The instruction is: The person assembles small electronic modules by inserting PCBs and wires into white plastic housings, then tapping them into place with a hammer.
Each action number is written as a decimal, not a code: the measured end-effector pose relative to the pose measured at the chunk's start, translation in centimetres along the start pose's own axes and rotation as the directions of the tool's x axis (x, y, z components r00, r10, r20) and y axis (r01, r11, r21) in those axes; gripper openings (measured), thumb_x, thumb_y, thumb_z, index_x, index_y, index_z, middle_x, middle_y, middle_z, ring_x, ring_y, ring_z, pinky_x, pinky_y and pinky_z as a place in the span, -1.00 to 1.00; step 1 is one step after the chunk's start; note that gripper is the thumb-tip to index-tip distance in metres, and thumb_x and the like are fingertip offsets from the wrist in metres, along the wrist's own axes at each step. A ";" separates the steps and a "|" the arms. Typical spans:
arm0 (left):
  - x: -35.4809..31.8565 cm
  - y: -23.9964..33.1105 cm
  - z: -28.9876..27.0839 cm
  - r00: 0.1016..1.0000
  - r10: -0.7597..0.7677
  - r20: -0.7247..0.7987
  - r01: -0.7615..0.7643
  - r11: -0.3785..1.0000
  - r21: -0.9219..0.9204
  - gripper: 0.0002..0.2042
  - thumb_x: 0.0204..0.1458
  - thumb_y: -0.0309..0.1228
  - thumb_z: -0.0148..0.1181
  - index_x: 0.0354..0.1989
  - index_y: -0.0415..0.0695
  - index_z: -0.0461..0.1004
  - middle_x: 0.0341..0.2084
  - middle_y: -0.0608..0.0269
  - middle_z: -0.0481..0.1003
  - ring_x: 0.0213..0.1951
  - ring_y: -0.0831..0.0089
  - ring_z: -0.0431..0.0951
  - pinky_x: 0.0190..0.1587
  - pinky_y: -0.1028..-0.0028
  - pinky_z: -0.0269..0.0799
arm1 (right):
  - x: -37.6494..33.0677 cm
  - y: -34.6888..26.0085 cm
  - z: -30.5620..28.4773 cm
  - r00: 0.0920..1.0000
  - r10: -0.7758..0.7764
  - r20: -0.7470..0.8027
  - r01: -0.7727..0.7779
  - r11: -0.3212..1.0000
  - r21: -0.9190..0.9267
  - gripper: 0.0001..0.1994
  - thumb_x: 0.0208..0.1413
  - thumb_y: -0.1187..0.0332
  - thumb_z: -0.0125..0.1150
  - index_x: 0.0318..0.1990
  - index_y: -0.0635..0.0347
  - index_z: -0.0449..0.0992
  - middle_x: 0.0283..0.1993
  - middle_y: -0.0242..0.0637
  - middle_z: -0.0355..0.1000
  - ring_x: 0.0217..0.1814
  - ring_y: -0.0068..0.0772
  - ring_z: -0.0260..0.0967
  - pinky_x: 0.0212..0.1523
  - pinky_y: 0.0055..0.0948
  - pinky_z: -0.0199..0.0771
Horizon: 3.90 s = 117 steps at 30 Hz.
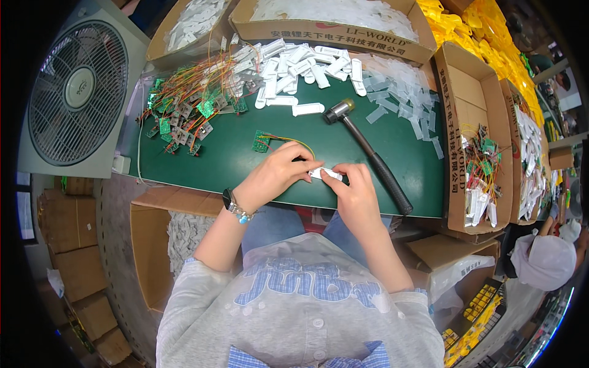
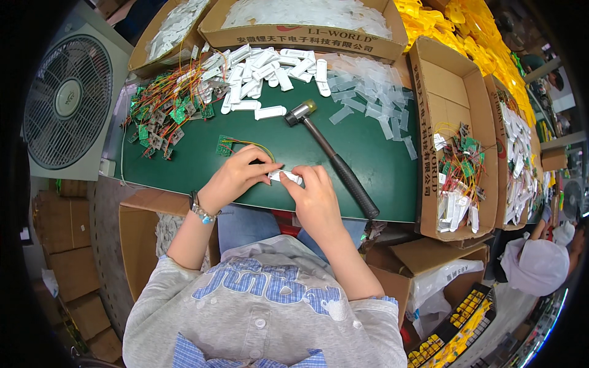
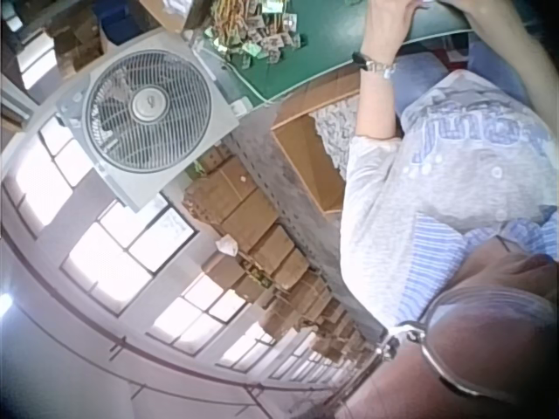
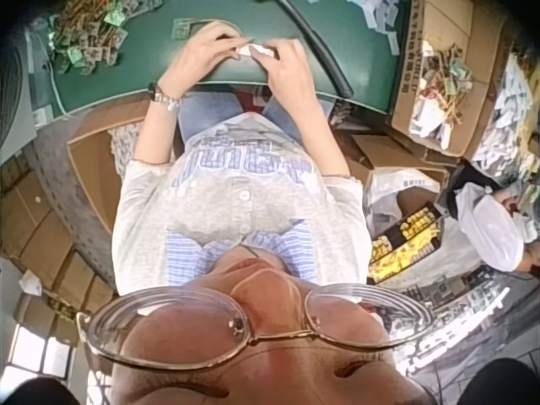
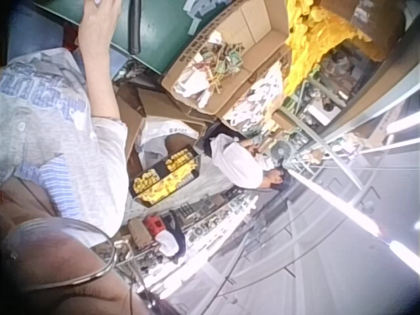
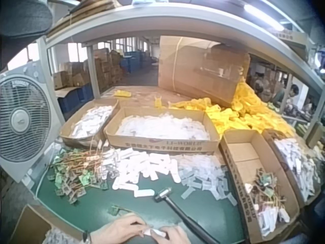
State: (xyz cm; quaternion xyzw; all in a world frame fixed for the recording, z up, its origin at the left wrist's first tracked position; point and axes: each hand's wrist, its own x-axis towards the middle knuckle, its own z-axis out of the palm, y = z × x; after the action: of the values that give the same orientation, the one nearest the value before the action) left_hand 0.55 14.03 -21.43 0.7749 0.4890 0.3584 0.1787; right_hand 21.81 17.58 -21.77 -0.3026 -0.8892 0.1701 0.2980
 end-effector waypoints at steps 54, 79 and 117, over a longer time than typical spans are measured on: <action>-1.4 2.3 0.7 0.977 -0.146 -0.156 0.167 0.978 0.126 -0.61 -0.12 -0.46 0.36 -0.04 -0.19 0.54 -0.23 0.22 0.58 -0.02 0.25 0.51 -0.05 0.29 0.47 | 0.0 1.5 -3.8 1.000 -0.015 -0.002 0.015 0.989 -0.147 -0.64 -0.15 0.60 0.25 -0.11 0.10 0.62 -0.08 -0.34 0.50 -0.05 -0.25 0.44 0.00 -0.25 0.35; -1.5 1.7 0.8 0.983 -0.093 -0.157 0.108 0.991 0.084 -0.77 -0.14 -0.46 0.36 -0.26 -0.16 0.55 -0.18 0.23 0.57 -0.04 0.20 0.51 -0.02 0.29 0.48 | 2.1 0.0 -3.1 0.982 -0.136 0.134 0.161 0.966 -0.202 -0.65 -0.11 0.40 0.35 -0.09 0.13 0.55 -0.07 -0.32 0.48 -0.02 -0.24 0.41 -0.02 -0.29 0.35; -1.3 1.8 0.8 0.977 -0.149 -0.152 0.159 0.985 0.061 -0.66 -0.11 -0.41 0.38 -0.13 -0.17 0.51 -0.15 0.22 0.56 -0.04 0.22 0.51 -0.01 0.30 0.47 | -8.2 -0.4 -10.6 0.916 0.374 0.144 -0.322 0.901 -0.291 -0.70 0.06 0.45 0.27 -0.05 0.26 0.41 -0.35 -0.07 0.51 -0.42 0.02 0.51 -0.44 -0.13 0.48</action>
State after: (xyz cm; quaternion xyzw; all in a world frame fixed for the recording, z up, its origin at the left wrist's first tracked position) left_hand 1.98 12.06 -21.36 0.7122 0.5722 0.3813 0.1410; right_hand 33.58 13.31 -16.99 -0.4757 -0.8599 0.1311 0.1306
